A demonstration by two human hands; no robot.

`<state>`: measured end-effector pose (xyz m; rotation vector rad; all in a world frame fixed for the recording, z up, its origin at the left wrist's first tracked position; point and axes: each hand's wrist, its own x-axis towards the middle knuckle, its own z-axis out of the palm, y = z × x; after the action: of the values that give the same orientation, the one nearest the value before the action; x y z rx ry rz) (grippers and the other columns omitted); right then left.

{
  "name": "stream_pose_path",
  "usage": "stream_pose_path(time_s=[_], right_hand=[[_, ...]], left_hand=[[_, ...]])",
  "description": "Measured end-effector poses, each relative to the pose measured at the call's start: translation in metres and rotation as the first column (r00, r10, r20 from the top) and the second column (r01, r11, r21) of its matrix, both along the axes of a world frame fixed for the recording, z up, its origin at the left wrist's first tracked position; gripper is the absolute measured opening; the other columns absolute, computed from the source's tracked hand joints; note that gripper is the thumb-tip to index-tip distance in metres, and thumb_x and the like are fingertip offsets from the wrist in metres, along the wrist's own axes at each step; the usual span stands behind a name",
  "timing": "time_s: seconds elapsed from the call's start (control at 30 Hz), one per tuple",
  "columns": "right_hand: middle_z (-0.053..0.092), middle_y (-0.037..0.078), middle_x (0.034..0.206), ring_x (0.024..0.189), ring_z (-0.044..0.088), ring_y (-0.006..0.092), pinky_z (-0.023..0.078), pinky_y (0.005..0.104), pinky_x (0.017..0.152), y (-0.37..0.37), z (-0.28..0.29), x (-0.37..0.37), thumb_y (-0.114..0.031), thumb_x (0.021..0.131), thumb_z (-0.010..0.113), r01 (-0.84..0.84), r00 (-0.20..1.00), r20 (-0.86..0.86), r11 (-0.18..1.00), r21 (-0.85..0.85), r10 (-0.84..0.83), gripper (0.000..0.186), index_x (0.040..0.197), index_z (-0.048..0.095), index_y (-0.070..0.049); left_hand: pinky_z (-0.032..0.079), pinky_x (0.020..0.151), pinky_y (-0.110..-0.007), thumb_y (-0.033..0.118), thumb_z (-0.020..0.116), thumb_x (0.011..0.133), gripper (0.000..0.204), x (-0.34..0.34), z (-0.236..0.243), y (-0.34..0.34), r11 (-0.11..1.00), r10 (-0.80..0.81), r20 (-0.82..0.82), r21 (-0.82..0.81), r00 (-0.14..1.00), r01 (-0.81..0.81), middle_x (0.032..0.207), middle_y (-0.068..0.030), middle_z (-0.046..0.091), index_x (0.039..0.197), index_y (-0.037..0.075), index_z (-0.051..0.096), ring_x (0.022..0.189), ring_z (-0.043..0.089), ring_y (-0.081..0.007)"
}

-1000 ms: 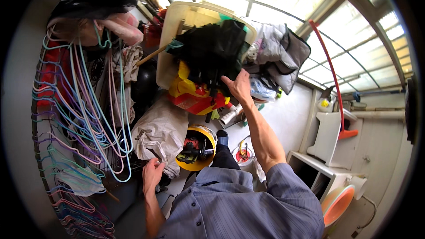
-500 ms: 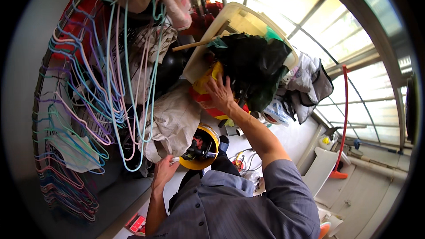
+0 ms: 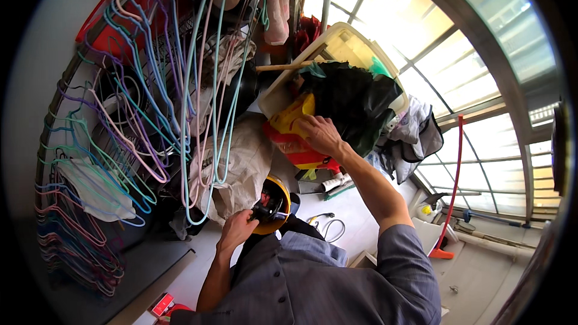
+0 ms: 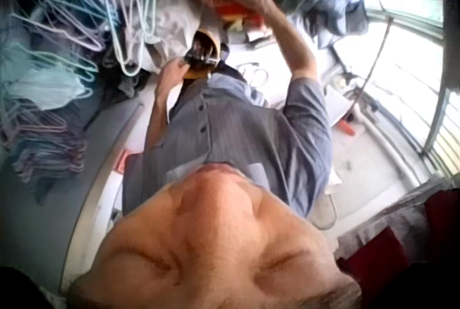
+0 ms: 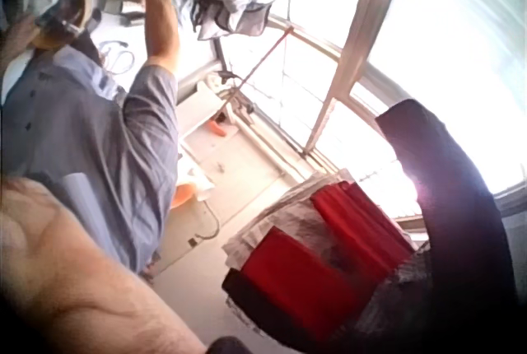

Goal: The person handles various electronic components and wires on the floor, using pliers to strip or cut wires, and picks up a cloth to wrap a circular heating element.

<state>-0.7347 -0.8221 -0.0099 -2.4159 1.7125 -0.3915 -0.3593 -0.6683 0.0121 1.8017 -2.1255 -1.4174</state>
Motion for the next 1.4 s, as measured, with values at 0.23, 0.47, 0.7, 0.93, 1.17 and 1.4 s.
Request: stream_pose_path(time_s=[0.23, 0.47, 0.7, 0.93, 1.17, 1.4], right_hand=[[0.062, 0.012, 0.112, 0.100, 0.061, 0.0336, 0.051, 0.0446, 0.083, -0.025, 0.069, -0.058, -0.012, 0.077, 0.067, 0.253, 0.967, 0.066, 0.939, -0.233, -0.245, 0.025, 0.102, 0.067, -0.008], [0.064, 0.023, 0.116, 0.107, 0.062, 0.0403, 0.050, 0.0460, 0.092, -0.145, 0.078, -0.137, -0.017, 0.083, 0.065, 0.508, 0.860, 0.110, 0.856, -0.092, -0.499, 0.029, 0.107, 0.068, -0.001], [0.068, 0.029, 0.102, 0.099, 0.066, 0.0409, 0.052, 0.0445, 0.086, -0.289, -0.025, -0.196, -0.035, 0.079, 0.067, 0.456, 0.887, -0.101, 0.821, 0.344, -0.450, 0.049, 0.105, 0.069, 0.006], [0.070, 0.026, 0.099, 0.092, 0.070, 0.0374, 0.054, 0.0414, 0.078, -0.337, -0.101, -0.213, -0.033, 0.072, 0.075, 0.350, 0.899, 0.008, 0.732, 0.584, -0.437, 0.054, 0.108, 0.068, 0.007], [0.069, 0.017, 0.105, 0.098, 0.067, 0.0291, 0.053, 0.0401, 0.080, -0.348, -0.151, -0.214, -0.017, 0.085, 0.065, 0.185, 0.893, 0.193, 0.722, 0.667, -0.407, 0.032, 0.113, 0.067, -0.002], [0.069, 0.018, 0.106, 0.100, 0.066, 0.0341, 0.052, 0.0421, 0.082, -0.339, -0.156, -0.209, -0.023, 0.088, 0.064, 0.182, 0.933, 0.236, 0.923, 0.340, -0.271, 0.027, 0.107, 0.069, -0.004]], left_hand=[[0.052, 0.082, -0.044, 0.025, 0.068, 0.084, 0.034, 0.001, -0.001, -0.022, 0.984, -0.177, -0.076, -0.039, 0.981, 0.175, 0.100, -0.0201, 0.069, 0.107, 0.000, 0.065, 0.094, 0.066, -0.0374], [0.054, 0.077, -0.039, 0.022, 0.070, 0.084, 0.032, -0.012, -0.021, -0.028, 0.999, 0.019, -0.078, 0.046, 0.997, -0.015, 0.091, -0.0154, 0.072, 0.108, 0.001, 0.066, 0.084, 0.069, -0.0311], [0.056, 0.077, -0.037, 0.025, 0.071, 0.085, 0.031, -0.045, -0.036, 0.010, 0.942, 0.297, 0.018, 0.154, 0.955, -0.297, 0.090, -0.0141, 0.073, 0.107, 0.004, 0.067, 0.086, 0.072, -0.0283], [0.056, 0.078, -0.037, 0.025, 0.072, 0.084, 0.033, -0.064, -0.035, 0.037, 0.884, 0.393, 0.150, 0.210, 0.907, -0.417, 0.091, -0.0141, 0.073, 0.108, 0.003, 0.068, 0.085, 0.071, -0.0282], [0.056, 0.078, -0.036, 0.023, 0.073, 0.084, 0.031, -0.083, -0.036, 0.035, 0.839, 0.479, 0.159, 0.207, 0.864, -0.503, 0.090, -0.0143, 0.073, 0.107, 0.003, 0.068, 0.085, 0.072, -0.0276], [0.054, 0.075, -0.039, 0.012, 0.070, 0.086, 0.022, -0.110, -0.023, -0.029, 0.898, 0.435, 0.067, -0.104, 0.898, -0.427, 0.090, -0.0140, 0.069, 0.105, 0.003, 0.065, 0.085, 0.068, -0.0307]])
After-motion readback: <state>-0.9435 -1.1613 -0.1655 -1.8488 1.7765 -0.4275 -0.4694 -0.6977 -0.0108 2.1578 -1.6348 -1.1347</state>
